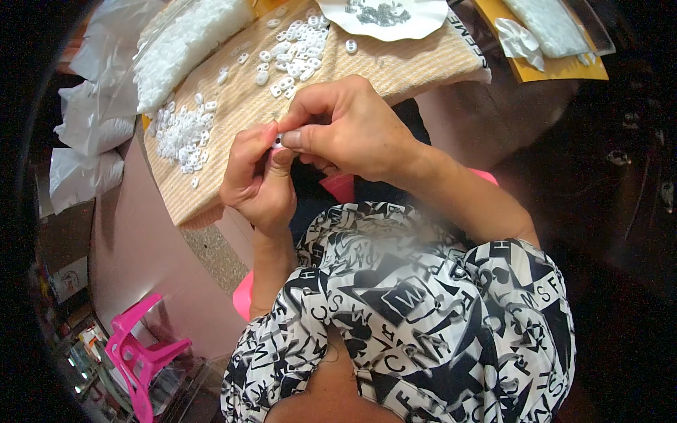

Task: Manually assembling small white plastic rings with tiny metal screw inserts.

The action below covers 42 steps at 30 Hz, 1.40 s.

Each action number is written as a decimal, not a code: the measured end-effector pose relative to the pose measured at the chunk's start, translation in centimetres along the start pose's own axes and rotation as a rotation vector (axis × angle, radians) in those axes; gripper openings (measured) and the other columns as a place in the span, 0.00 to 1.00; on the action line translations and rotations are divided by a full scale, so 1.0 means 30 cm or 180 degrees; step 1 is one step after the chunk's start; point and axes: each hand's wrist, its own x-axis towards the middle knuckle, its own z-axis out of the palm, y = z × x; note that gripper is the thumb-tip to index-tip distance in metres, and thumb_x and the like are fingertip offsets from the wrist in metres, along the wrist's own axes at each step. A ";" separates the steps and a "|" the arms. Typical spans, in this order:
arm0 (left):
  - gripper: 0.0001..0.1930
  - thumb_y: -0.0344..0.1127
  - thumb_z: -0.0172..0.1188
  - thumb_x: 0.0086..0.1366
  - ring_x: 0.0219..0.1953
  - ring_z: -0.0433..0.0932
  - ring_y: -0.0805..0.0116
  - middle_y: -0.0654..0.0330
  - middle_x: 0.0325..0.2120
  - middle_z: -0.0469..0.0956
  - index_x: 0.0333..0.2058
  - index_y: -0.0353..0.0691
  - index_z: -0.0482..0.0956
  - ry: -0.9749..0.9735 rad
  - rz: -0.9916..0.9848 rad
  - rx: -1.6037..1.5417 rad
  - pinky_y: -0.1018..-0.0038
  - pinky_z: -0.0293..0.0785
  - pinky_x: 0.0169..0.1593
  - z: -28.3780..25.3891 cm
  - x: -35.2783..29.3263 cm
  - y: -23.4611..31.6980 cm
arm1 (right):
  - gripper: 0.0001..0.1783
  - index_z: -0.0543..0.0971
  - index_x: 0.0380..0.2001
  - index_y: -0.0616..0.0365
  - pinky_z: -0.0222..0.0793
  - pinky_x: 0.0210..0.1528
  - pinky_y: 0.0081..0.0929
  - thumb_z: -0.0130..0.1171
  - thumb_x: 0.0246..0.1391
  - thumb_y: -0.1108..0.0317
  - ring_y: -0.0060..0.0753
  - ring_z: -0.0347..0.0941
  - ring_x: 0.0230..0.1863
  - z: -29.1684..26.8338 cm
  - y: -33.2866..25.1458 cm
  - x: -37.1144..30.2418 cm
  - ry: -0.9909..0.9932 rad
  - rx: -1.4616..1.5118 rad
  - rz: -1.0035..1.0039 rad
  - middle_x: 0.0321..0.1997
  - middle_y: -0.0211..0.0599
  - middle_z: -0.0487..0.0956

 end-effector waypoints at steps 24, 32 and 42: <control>0.10 0.24 0.60 0.53 0.29 0.70 0.77 0.60 0.29 0.72 0.36 0.29 0.75 0.0358 -0.1076 0.0293 0.84 0.68 0.32 -0.058 0.046 -0.073 | 0.10 0.77 0.25 0.63 0.69 0.31 0.33 0.53 0.35 0.70 0.44 0.74 0.26 -0.357 -0.313 0.633 0.1687 -0.3087 -0.2357 0.22 0.49 0.76; 0.10 0.24 0.59 0.53 0.30 0.69 0.76 0.59 0.30 0.71 0.35 0.28 0.74 0.0407 -0.1001 0.0583 0.83 0.67 0.34 -0.097 0.051 -0.123 | 0.10 0.78 0.30 0.64 0.69 0.32 0.27 0.56 0.41 0.72 0.33 0.74 0.28 -0.603 -0.153 0.432 0.1211 -0.4628 -0.0522 0.26 0.43 0.78; 0.09 0.23 0.60 0.47 0.33 0.70 0.59 0.53 0.29 0.74 0.31 0.33 0.77 0.0299 -0.0686 0.1720 0.71 0.66 0.38 -0.119 0.071 -0.117 | 0.07 0.74 0.23 0.63 0.66 0.37 0.38 0.50 0.39 0.71 0.49 0.73 0.32 -0.542 -0.044 0.518 0.0808 -0.5758 -0.0760 0.25 0.54 0.75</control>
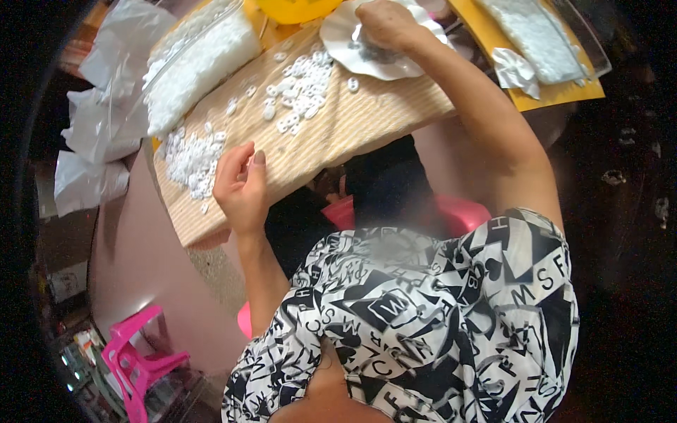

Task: Manually assembling small white plastic rings with tiny metal screw inserts.

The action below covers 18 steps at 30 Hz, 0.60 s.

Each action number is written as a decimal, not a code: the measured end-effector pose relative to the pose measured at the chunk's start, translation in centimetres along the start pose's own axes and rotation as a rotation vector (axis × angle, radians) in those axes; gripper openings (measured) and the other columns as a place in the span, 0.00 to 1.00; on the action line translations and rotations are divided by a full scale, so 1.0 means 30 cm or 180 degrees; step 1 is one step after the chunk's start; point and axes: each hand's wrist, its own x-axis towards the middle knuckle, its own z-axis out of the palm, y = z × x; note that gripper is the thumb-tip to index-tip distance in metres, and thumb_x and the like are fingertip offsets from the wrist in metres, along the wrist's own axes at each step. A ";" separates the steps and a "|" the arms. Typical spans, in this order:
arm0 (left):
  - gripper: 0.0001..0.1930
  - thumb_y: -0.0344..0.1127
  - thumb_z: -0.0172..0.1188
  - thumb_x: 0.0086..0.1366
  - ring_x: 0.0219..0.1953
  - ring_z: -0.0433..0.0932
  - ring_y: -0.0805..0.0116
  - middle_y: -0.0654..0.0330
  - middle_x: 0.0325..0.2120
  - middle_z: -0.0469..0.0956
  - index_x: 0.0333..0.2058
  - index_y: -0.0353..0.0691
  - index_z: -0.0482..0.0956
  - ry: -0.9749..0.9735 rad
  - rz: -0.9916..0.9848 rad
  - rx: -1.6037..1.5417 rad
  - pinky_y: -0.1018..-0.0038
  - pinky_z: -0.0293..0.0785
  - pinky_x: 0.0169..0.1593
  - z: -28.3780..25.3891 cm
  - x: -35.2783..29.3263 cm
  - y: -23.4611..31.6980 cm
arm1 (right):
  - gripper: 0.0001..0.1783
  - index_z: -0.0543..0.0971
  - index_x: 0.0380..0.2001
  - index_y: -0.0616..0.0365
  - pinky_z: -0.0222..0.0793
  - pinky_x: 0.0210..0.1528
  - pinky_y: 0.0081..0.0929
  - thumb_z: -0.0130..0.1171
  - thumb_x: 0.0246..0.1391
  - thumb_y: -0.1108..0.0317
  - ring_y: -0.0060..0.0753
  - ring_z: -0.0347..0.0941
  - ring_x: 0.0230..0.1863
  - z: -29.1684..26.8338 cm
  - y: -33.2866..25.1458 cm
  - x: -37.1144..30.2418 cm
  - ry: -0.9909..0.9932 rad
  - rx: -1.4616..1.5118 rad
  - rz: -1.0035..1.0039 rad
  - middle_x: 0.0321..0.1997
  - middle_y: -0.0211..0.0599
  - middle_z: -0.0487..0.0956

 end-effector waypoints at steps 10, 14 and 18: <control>0.08 0.29 0.59 0.47 0.33 0.68 0.58 0.57 0.27 0.72 0.29 0.40 0.78 -0.0396 0.0450 0.1129 0.66 0.62 0.40 0.074 0.057 -0.023 | 0.08 0.75 0.20 0.64 0.68 0.29 0.38 0.46 0.39 0.72 0.51 0.73 0.27 -0.075 -0.066 -0.100 0.0704 0.0479 0.0058 0.21 0.54 0.74; 0.08 0.30 0.59 0.47 0.33 0.68 0.59 0.59 0.27 0.72 0.29 0.42 0.79 -0.0532 0.0503 0.1477 0.65 0.61 0.40 0.098 0.079 -0.008 | 0.05 0.73 0.27 0.63 0.65 0.32 0.22 0.49 0.47 0.74 0.28 0.71 0.28 -0.136 -0.143 -0.206 0.0557 0.2545 0.0270 0.24 0.39 0.75; 0.07 0.30 0.60 0.46 0.34 0.68 0.59 0.59 0.28 0.72 0.28 0.41 0.78 -0.0594 0.0401 0.1488 0.64 0.60 0.41 0.106 0.084 -0.010 | 0.07 0.73 0.29 0.63 0.61 0.25 0.16 0.47 0.51 0.71 0.17 0.63 0.22 -0.167 -0.232 -0.295 0.0119 0.3718 0.0502 0.20 0.28 0.69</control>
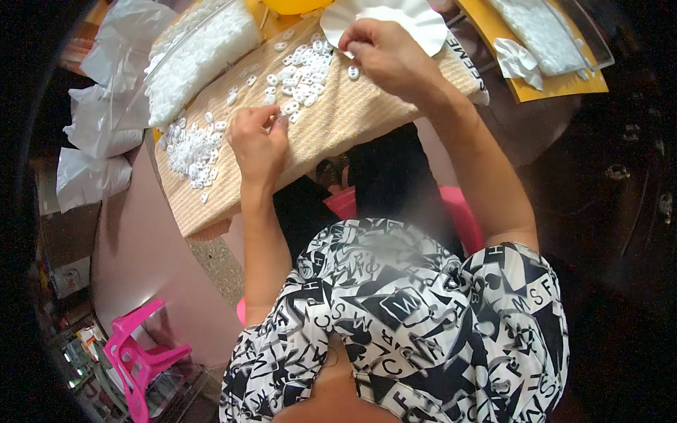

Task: Manually assembling small white plastic rings with tiny metal screw inserts.

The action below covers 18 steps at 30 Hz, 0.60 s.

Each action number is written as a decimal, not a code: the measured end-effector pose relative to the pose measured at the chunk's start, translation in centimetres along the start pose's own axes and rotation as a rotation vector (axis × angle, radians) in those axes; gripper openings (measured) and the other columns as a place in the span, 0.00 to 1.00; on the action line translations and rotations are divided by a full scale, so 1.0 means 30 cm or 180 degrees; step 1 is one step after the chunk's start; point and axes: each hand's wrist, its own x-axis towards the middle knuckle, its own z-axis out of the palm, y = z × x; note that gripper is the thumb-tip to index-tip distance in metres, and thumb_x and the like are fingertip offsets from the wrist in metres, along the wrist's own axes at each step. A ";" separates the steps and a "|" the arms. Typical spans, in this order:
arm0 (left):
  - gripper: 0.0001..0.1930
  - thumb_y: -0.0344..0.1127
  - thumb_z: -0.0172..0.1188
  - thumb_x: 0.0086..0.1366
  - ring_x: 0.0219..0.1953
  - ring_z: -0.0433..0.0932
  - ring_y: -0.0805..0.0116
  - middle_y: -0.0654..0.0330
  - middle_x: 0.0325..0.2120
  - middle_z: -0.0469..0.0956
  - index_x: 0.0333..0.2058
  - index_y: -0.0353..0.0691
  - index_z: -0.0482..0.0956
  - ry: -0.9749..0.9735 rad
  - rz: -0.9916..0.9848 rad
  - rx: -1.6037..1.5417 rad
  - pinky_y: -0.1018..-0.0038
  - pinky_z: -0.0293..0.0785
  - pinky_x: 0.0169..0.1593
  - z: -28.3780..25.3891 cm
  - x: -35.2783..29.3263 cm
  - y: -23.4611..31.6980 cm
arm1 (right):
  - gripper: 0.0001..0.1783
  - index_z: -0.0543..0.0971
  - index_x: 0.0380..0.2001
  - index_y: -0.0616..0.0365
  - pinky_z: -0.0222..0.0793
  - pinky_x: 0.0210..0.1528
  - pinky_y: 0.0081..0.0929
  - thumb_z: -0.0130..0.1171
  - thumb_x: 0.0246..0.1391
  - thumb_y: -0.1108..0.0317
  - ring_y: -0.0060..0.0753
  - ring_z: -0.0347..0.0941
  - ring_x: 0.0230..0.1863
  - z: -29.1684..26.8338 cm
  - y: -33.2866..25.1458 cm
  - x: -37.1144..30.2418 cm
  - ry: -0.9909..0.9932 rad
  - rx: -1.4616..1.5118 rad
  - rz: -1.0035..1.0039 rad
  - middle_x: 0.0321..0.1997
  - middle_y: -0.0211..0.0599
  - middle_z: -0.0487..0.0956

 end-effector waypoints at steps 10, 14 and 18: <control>0.03 0.21 0.55 0.54 0.24 0.72 0.75 0.58 0.25 0.75 0.29 0.31 0.73 0.0062 -0.1274 -0.3441 0.83 0.69 0.30 -0.121 -0.056 0.040 | 0.07 0.72 0.28 0.63 0.65 0.27 0.14 0.50 0.53 0.69 0.18 0.68 0.24 0.146 -0.060 -0.146 -0.0567 0.1997 0.0835 0.23 0.32 0.73; 0.07 0.21 0.56 0.54 0.27 0.75 0.70 0.55 0.27 0.75 0.34 0.31 0.72 -0.0395 -0.1642 -0.5201 0.79 0.72 0.31 -0.165 -0.109 0.066 | 0.05 0.73 0.28 0.64 0.68 0.28 0.14 0.52 0.51 0.72 0.18 0.70 0.25 0.182 -0.065 -0.183 -0.0607 0.2466 0.0997 0.24 0.33 0.74; 0.08 0.20 0.56 0.53 0.28 0.76 0.70 0.53 0.28 0.76 0.34 0.30 0.72 -0.0494 -0.1873 -0.5228 0.80 0.74 0.32 -0.176 -0.133 0.102 | 0.06 0.73 0.30 0.65 0.67 0.28 0.14 0.52 0.51 0.73 0.18 0.69 0.26 0.201 -0.079 -0.211 -0.0503 0.2444 0.0891 0.24 0.32 0.74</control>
